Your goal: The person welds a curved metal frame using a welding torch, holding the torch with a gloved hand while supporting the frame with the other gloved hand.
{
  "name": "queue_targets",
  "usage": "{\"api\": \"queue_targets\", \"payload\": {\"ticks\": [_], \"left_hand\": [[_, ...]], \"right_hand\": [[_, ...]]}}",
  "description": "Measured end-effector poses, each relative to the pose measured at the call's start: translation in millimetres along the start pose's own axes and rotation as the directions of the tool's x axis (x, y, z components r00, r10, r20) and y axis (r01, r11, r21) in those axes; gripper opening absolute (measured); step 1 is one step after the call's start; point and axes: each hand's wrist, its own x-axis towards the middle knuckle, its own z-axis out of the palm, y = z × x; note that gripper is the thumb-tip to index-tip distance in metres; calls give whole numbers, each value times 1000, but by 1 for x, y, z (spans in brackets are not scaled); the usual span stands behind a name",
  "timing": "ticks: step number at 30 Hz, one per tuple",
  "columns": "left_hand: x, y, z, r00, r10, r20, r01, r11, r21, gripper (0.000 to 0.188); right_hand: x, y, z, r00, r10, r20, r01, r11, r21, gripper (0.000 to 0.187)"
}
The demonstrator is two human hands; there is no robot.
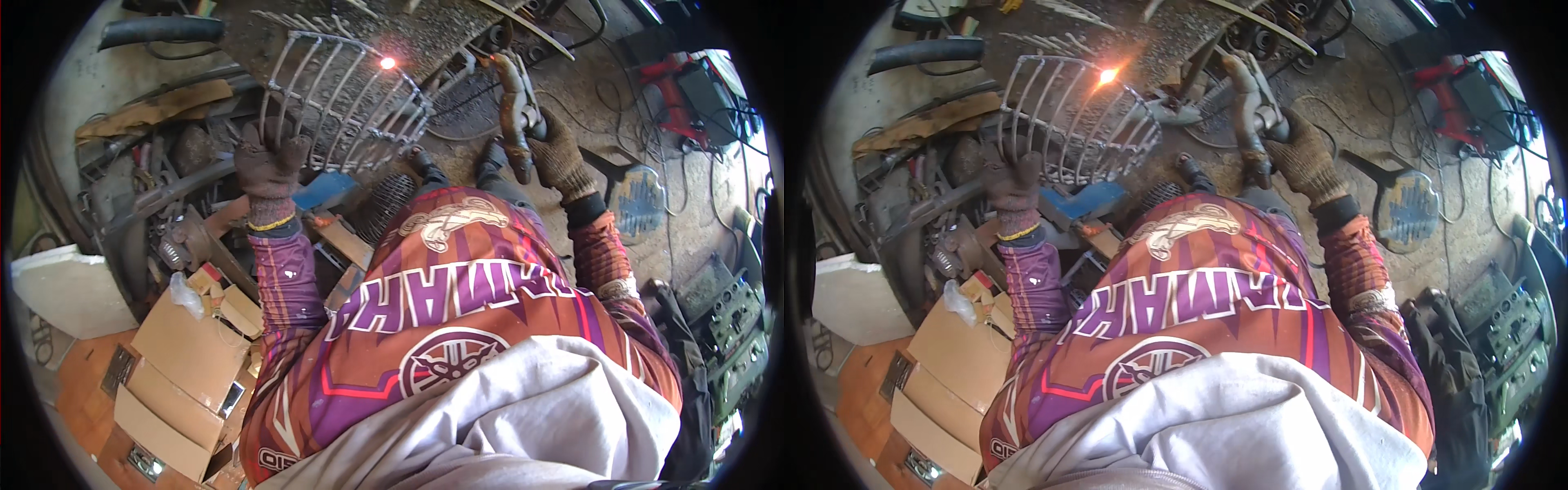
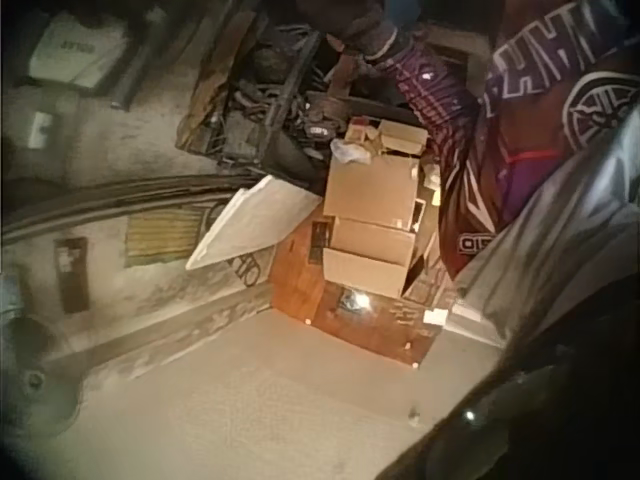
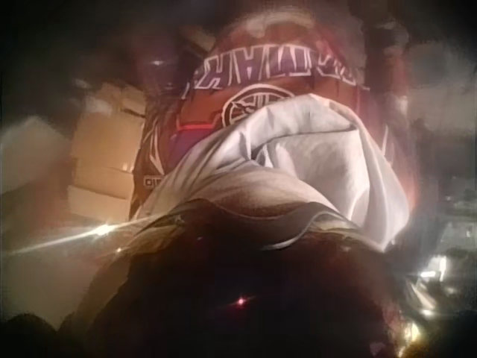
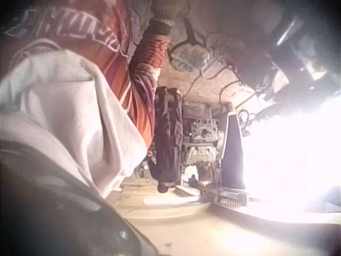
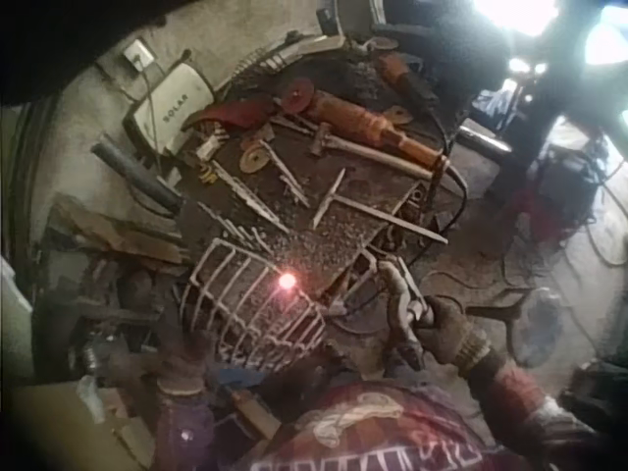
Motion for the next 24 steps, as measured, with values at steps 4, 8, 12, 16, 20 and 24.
{"api": "queue_targets", "payload": {"ticks": [4,8,12,16,20,24], "left_hand": [[-3,17,-11,995,69,77,-82,978,190,28],[-12,35,-26,969,221,112,-247,898,365,20],[-2,49,-38,992,126,-16,-123,984,126,28],[11,80,-29,988,76,131,-140,793,593,47],[19,82,-22,964,164,211,-266,663,699,56],[29,88,-28,987,-6,161,-133,527,839,52]], "right_hand": [[-14,-5,8,998,9,65,-16,993,115,61],[-8,12,17,1000,11,0,-11,999,-30,60],[-14,0,14,1000,1,20,0,999,-35,57],[-21,-17,15,1000,-3,-18,1,994,-107,52],[-23,-17,14,1000,-12,10,13,997,-73,49],[-30,-13,4,999,36,23,-36,999,-16,49]]}}
